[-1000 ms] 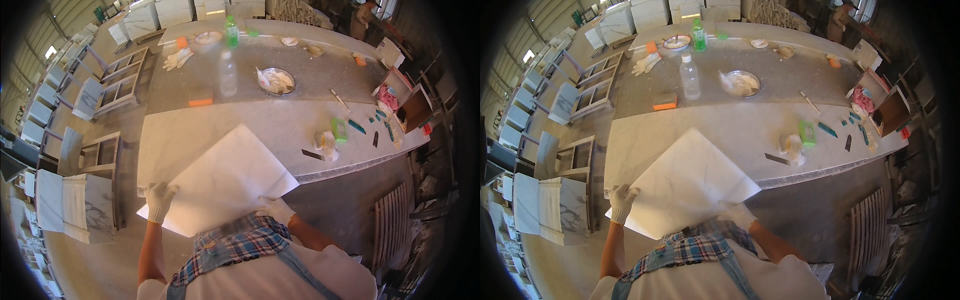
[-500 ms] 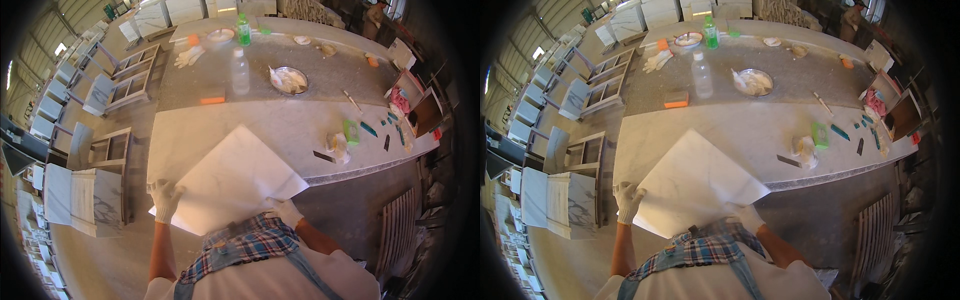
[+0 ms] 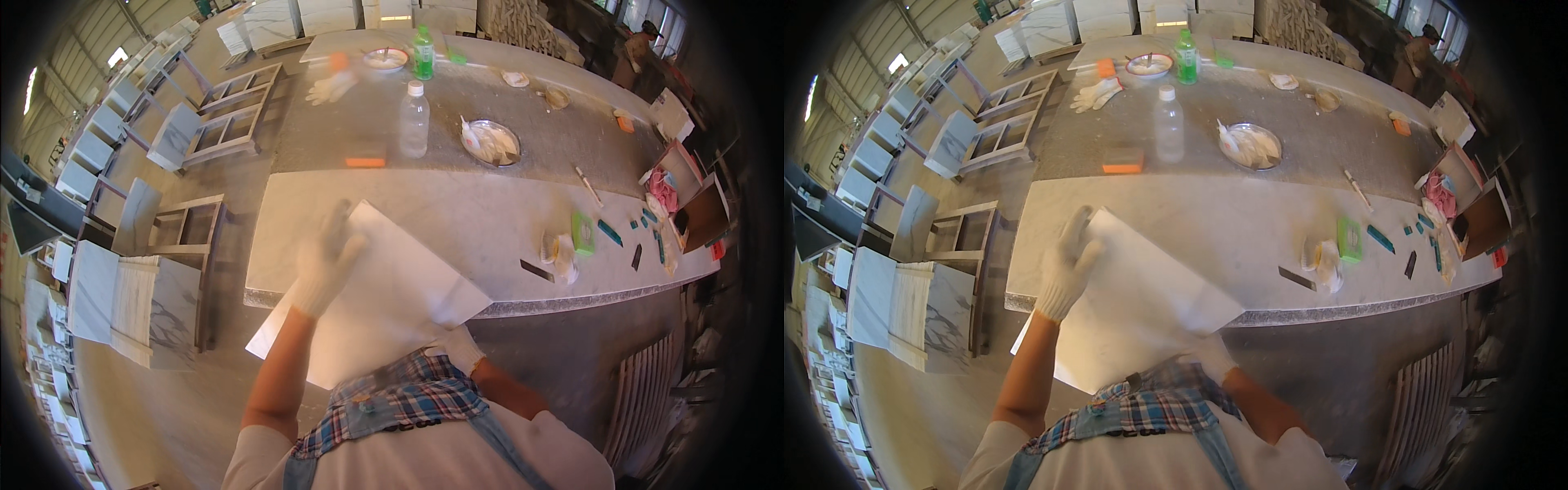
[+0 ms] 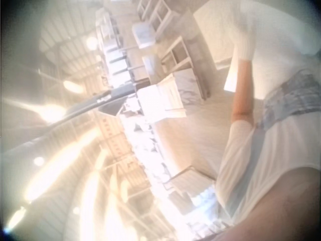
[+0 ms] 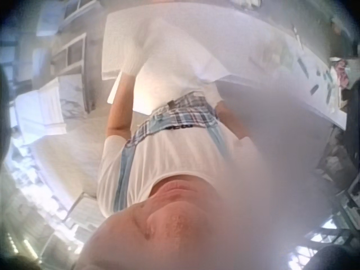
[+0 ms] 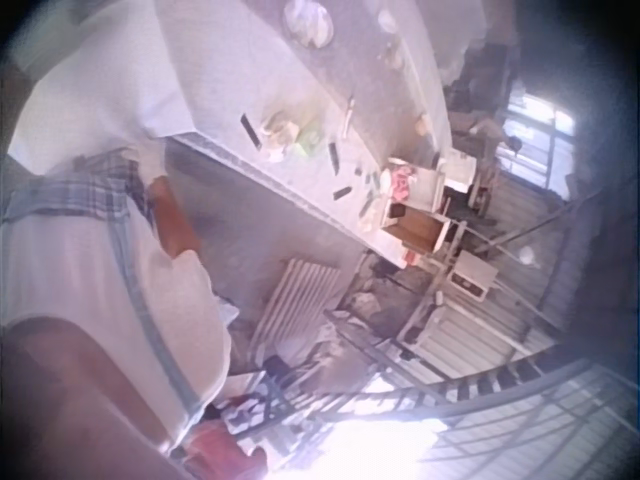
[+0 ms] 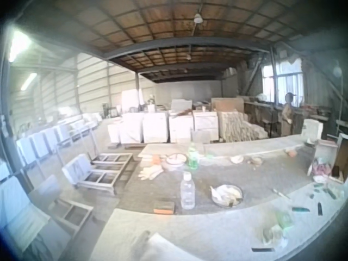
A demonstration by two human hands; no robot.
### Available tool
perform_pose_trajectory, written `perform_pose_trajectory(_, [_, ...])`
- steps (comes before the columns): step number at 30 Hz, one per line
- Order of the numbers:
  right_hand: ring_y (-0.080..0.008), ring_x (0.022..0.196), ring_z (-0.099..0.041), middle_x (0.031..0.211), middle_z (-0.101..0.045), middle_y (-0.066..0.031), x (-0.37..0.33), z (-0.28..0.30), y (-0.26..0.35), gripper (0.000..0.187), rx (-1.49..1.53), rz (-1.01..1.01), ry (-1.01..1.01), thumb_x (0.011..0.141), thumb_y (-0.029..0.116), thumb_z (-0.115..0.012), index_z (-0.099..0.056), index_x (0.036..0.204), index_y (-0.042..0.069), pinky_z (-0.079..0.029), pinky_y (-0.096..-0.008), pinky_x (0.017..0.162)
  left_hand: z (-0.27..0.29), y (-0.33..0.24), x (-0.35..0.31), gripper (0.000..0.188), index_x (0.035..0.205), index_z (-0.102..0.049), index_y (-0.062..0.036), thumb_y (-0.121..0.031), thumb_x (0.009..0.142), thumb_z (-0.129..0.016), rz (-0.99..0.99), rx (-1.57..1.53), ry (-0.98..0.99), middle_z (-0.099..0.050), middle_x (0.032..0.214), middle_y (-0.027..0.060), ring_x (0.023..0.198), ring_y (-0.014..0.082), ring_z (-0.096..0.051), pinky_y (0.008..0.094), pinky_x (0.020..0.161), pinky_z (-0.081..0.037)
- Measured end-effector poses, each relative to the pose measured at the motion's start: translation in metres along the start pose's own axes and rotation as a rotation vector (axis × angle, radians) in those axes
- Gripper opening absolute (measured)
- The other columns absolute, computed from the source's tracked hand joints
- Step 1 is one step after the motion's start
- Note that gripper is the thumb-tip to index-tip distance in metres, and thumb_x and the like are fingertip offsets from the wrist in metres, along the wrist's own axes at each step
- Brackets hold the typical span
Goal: The person applies a white paste to a large white rectangular tile using a small metal spatula, spreading it across the surface and edges. The person repeatedly flips and repositions the tile on a workbench while continuing to spread the paste.
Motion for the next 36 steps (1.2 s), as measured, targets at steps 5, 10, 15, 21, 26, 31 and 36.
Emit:
perform_pose_trajectory(5, [-0.0213, 0.104, -0.069, 0.120, -0.070, -0.0113, 0.004, -0.002, -0.002, 0.041, -0.116, 0.100, 0.067, 0.096, 0.016, -0.066, -0.062, 0.133, -0.002, -0.060, -0.0332, 0.084, -0.021, 0.015, 0.020, 0.031, 0.110, -0.067, -0.0008, -0.029, 0.099, -0.062, 0.192, -0.142, 0.005, -0.058, 0.073, 0.0038, 0.072, 0.0125, -0.058, 0.0308, 0.066, -0.048])
perform_pose_trajectory(10, [-0.0175, 0.095, -0.069, 0.119, -0.070, -0.0078, 0.001, 0.005, -0.012, 0.036, -0.283, -0.239, 0.196, 0.098, 0.025, -0.064, -0.066, 0.127, 0.004, -0.058, -0.0314, 0.076, -0.021, 0.020, 0.018, 0.028, 0.092, -0.065, -0.0018, -0.028, 0.100, -0.061, 0.216, -0.128, 0.023, -0.056, 0.072, -0.0005, 0.069, 0.0090, -0.051, 0.0298, 0.063, -0.045])
perform_pose_trajectory(15, [-0.0137, 0.080, -0.064, 0.093, -0.068, -0.0015, -0.006, 0.037, 0.064, 0.030, -0.759, -0.314, 0.555, 0.099, 0.031, -0.060, -0.069, 0.115, 0.007, -0.050, -0.0280, 0.062, -0.023, 0.019, 0.020, 0.029, 0.090, -0.067, -0.0023, -0.030, 0.098, -0.063, 0.191, -0.202, 0.013, -0.060, 0.068, 0.0037, 0.066, 0.0125, -0.056, 0.0336, 0.062, -0.048])
perform_pose_trajectory(21, [-0.0120, 0.076, -0.061, 0.086, -0.064, -0.0004, 0.034, 0.131, 0.266, 0.022, -0.531, 0.488, -0.199, 0.100, 0.027, -0.057, -0.067, 0.109, 0.008, -0.049, -0.0304, 0.063, -0.021, 0.010, 0.020, 0.030, 0.092, -0.067, -0.0075, -0.036, 0.098, -0.060, 0.022, 0.155, -0.086, -0.056, 0.065, 0.0183, 0.054, 0.0307, -0.060, 0.0421, 0.053, -0.046])
perform_pose_trajectory(26, [-0.0163, 0.073, -0.064, 0.079, -0.067, -0.0038, 0.069, 0.151, 0.340, 0.020, -1.228, 0.986, -0.871, 0.098, 0.023, -0.058, -0.071, 0.104, 0.009, -0.052, -0.0336, 0.066, -0.021, 0.009, 0.016, 0.031, 0.093, -0.066, -0.0086, -0.039, 0.097, -0.061, 0.033, 0.143, -0.096, -0.057, 0.064, 0.0179, 0.054, 0.0357, -0.059, 0.0435, 0.052, -0.046])
perform_pose_trajectory(31, [-0.0372, 0.090, -0.070, 0.097, -0.073, -0.0172, 0.072, 0.189, 0.353, 0.028, -0.915, 0.899, -1.110, 0.094, 0.030, -0.059, -0.074, 0.106, 0.009, -0.054, -0.0449, 0.081, -0.020, 0.003, 0.016, 0.031, 0.092, -0.066, -0.0083, -0.039, 0.095, -0.064, 0.053, 0.181, -0.088, -0.057, 0.063, 0.0160, 0.054, 0.0341, -0.058, 0.0405, 0.052, -0.046])
perform_pose_trajectory(36, [-0.0426, 0.101, -0.067, 0.107, -0.071, -0.0237, 0.080, 0.175, 0.355, 0.038, -0.826, 0.792, -0.978, 0.095, 0.040, -0.055, -0.073, 0.112, 0.011, -0.053, -0.0482, 0.088, -0.020, 0.000, 0.015, 0.029, 0.088, -0.065, -0.0067, -0.035, 0.094, -0.066, 0.092, 0.190, -0.097, -0.055, 0.061, 0.0147, 0.053, 0.0326, -0.057, 0.0392, 0.052, -0.045])
Point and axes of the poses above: each hand's wrist, its own x-axis towards the middle knuckle, its own z-axis out of the back of the hand, y = z × x, the point moved 9 cm from there along x, towards the middle knuckle
